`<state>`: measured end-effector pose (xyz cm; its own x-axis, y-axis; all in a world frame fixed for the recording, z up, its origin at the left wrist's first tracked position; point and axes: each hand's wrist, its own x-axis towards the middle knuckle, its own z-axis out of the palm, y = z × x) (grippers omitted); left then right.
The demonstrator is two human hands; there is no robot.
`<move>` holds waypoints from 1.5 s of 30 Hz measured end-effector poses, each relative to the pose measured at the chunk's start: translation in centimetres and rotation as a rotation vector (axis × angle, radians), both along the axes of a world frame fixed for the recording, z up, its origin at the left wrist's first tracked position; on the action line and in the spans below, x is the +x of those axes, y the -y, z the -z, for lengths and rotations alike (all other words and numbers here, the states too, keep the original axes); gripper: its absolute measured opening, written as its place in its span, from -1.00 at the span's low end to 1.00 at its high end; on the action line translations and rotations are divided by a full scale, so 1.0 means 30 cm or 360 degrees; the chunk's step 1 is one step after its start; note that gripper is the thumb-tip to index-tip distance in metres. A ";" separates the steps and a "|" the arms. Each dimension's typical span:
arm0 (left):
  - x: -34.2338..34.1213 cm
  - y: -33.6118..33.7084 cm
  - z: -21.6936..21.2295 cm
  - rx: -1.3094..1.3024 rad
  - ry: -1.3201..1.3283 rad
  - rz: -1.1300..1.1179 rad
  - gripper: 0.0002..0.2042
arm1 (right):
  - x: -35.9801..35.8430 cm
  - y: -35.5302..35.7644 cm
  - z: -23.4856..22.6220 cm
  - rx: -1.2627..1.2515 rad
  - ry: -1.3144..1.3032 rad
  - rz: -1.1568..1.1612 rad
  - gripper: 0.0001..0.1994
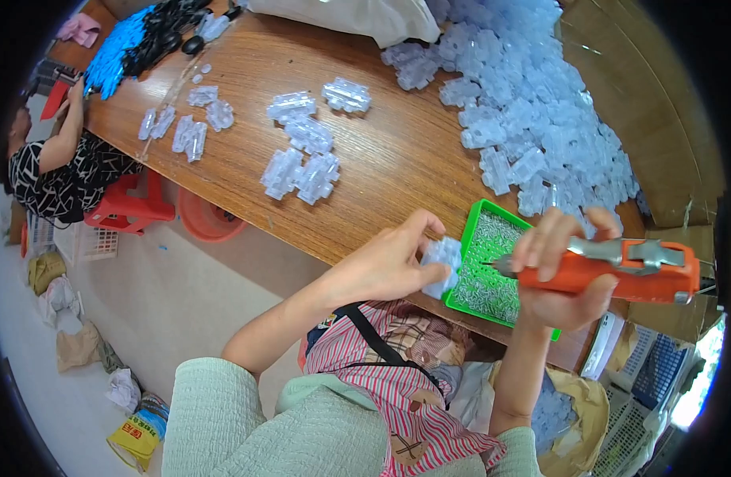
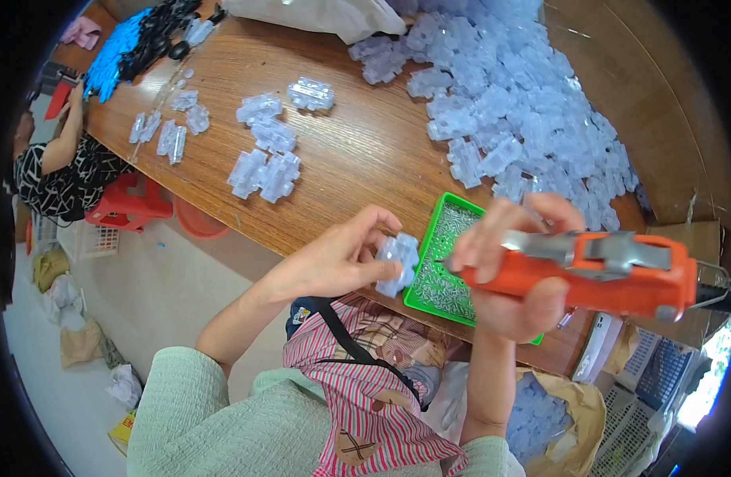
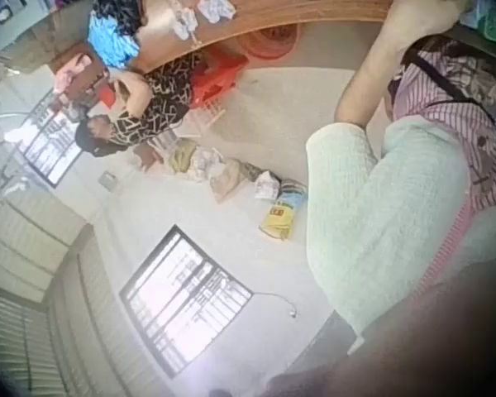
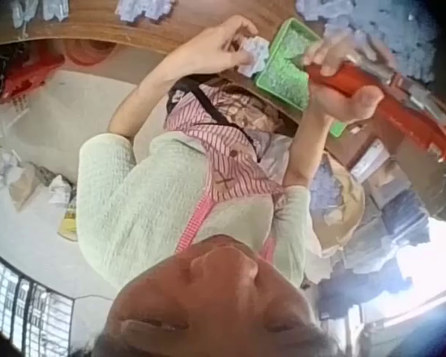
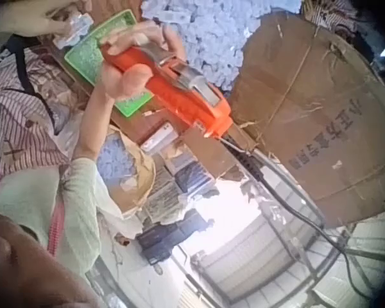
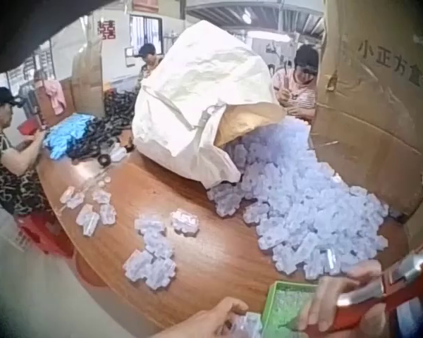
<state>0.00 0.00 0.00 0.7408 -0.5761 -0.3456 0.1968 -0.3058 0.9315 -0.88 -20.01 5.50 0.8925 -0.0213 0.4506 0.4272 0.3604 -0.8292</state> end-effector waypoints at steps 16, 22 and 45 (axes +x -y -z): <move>0.122 -0.299 -0.049 0.1604 0.1304 -0.0590 -0.69 | 0.020 0.150 0.045 -0.0354 -0.0283 0.0564 -0.40; 0.093 -0.205 -0.083 0.0898 0.0833 -0.0533 -0.75 | -0.004 0.115 0.117 -0.0301 -0.0316 0.0376 -0.29; -0.054 0.043 0.010 -0.0325 -0.0348 -0.0126 -0.52 | -0.026 0.053 0.189 -0.0200 -0.0318 0.0215 -0.34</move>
